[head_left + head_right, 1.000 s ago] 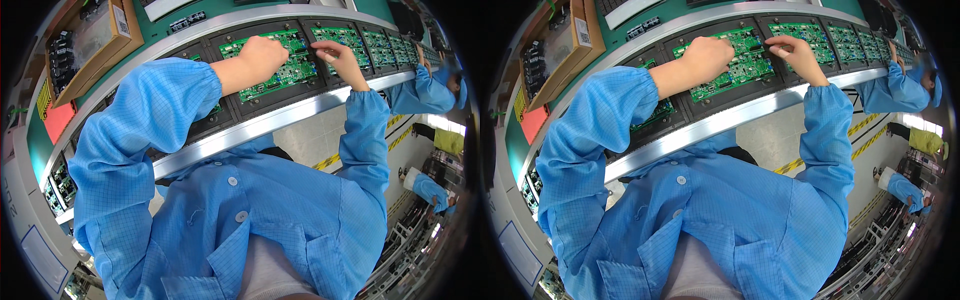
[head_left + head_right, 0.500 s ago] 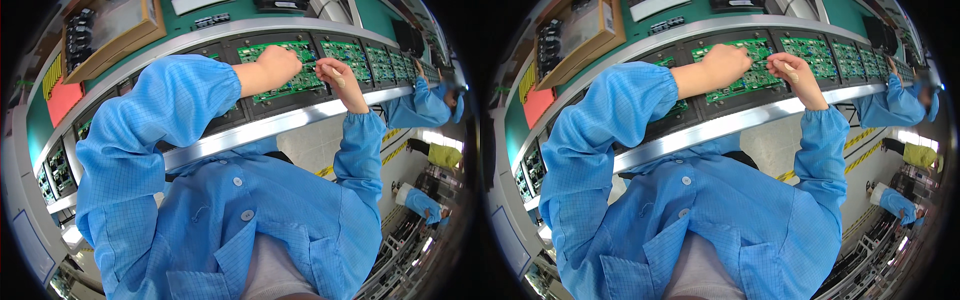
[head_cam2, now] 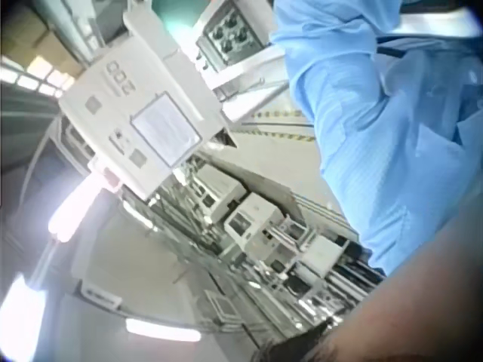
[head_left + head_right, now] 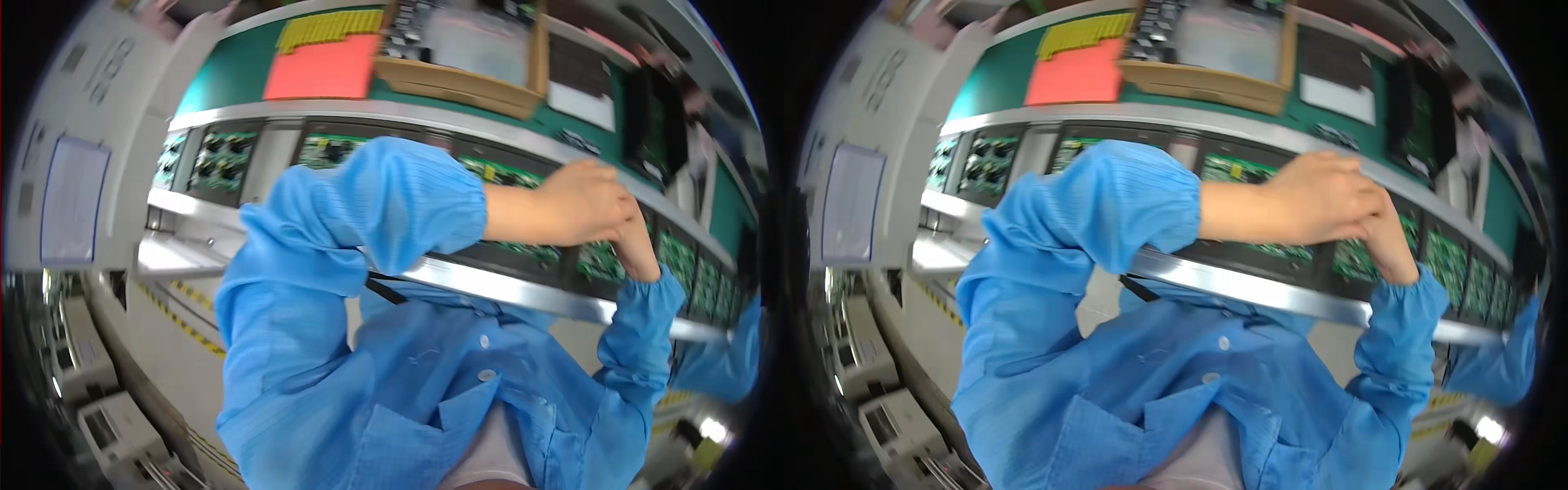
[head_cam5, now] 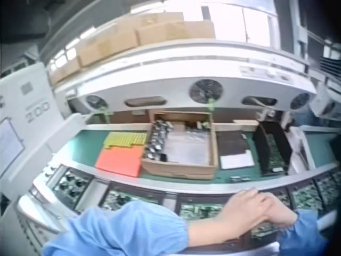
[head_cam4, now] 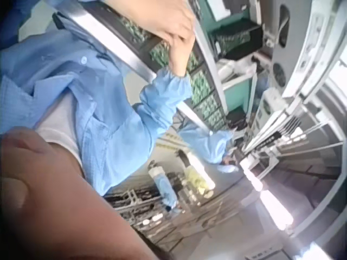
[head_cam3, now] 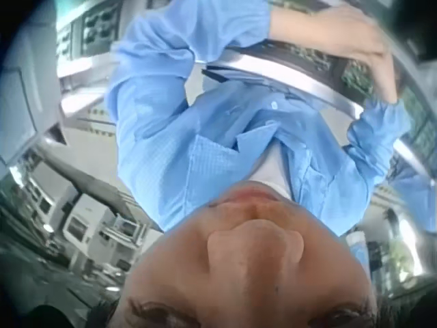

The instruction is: Assembling and inspecting components on printed circuit boards on an assembly line.

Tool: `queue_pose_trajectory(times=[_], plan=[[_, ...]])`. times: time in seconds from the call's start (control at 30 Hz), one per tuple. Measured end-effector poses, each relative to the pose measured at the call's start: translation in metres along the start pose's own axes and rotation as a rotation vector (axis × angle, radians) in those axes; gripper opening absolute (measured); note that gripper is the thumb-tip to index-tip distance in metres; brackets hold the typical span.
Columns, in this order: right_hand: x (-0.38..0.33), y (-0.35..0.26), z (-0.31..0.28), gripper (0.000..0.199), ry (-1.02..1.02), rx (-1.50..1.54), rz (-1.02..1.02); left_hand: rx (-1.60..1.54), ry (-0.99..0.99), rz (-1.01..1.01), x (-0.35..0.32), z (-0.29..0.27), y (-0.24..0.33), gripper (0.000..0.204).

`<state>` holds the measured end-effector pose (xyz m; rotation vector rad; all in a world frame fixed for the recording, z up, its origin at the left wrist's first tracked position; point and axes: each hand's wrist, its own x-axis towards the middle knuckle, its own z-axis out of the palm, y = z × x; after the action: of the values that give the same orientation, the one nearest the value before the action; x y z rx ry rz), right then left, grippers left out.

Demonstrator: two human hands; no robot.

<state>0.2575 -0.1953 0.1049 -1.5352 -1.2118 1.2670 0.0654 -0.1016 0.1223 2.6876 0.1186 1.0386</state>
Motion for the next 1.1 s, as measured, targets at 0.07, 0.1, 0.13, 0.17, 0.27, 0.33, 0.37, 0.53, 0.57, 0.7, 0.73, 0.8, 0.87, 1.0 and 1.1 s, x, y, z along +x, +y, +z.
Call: queue_pose_trajectory(times=[0.07, 0.1, 0.13, 0.17, 0.27, 0.33, 0.37, 0.53, 0.57, 0.7, 0.73, 0.8, 0.87, 1.0, 1.1], plan=[[0.029, -0.033, 0.04, 0.036, -0.052, -0.004, 0.041, -0.003, 0.023, -0.078, -0.024, -0.039, -0.01, 0.029], [0.045, -0.036, 0.05, 0.035, -0.159, -0.12, -0.085, -0.071, -0.015, -0.182, -0.035, -0.061, -0.014, 0.026], [0.059, -0.041, 0.064, 0.035, -0.262, -0.234, -0.211, -0.143, -0.049, -0.286, -0.046, -0.082, -0.017, 0.024], [0.072, -0.057, 0.086, 0.04, -0.309, -0.21, -0.227, -0.125, 0.012, -0.317, -0.059, -0.102, -0.023, 0.019], [0.113, -0.094, 0.141, 0.046, -0.442, -0.312, -0.326, 0.0, 0.114, -0.344, -0.1, -0.143, -0.045, 0.018], [0.132, -0.112, 0.182, 0.035, -0.467, -0.308, -0.345, 0.114, 0.116, -0.367, -0.125, -0.171, -0.056, 0.018], [0.145, -0.12, 0.2, 0.03, -0.516, -0.273, -0.317, 0.161, 0.154, -0.379, -0.138, -0.184, -0.06, 0.018], [0.194, -0.146, 0.293, 0.024, -0.705, 0.045, -0.1, 0.587, 0.33, -0.303, -0.198, -0.23, -0.092, 0.019], [0.211, -0.148, 0.311, 0.023, -0.716, 0.126, 0.009, 0.653, 0.331, -0.291, -0.213, -0.238, -0.106, 0.018], [0.314, -0.113, 0.358, 0.024, -0.757, 0.465, 0.209, 0.686, 0.368, -0.319, -0.242, -0.268, -0.177, 0.013], [0.348, -0.099, 0.36, 0.023, -0.654, 0.462, 0.135, 0.678, 0.382, -0.308, -0.244, -0.268, -0.207, 0.013], [0.384, -0.104, 0.373, 0.022, -0.337, 0.291, -0.041, 0.538, 0.489, -0.321, -0.256, -0.274, -0.268, 0.021], [0.402, -0.121, 0.415, 0.022, 0.1, 0.019, -0.281, 0.615, 0.553, -0.409, -0.277, -0.289, -0.307, 0.017], [0.444, -0.108, 0.418, 0.042, 0.559, -0.741, -0.781, 0.544, 0.562, -0.461, -0.269, -0.275, -0.362, 0.009], [0.435, -0.106, 0.431, 0.029, 0.36, -0.879, -0.695, 0.653, 0.407, -0.465, -0.281, -0.26, -0.387, 0.016]])
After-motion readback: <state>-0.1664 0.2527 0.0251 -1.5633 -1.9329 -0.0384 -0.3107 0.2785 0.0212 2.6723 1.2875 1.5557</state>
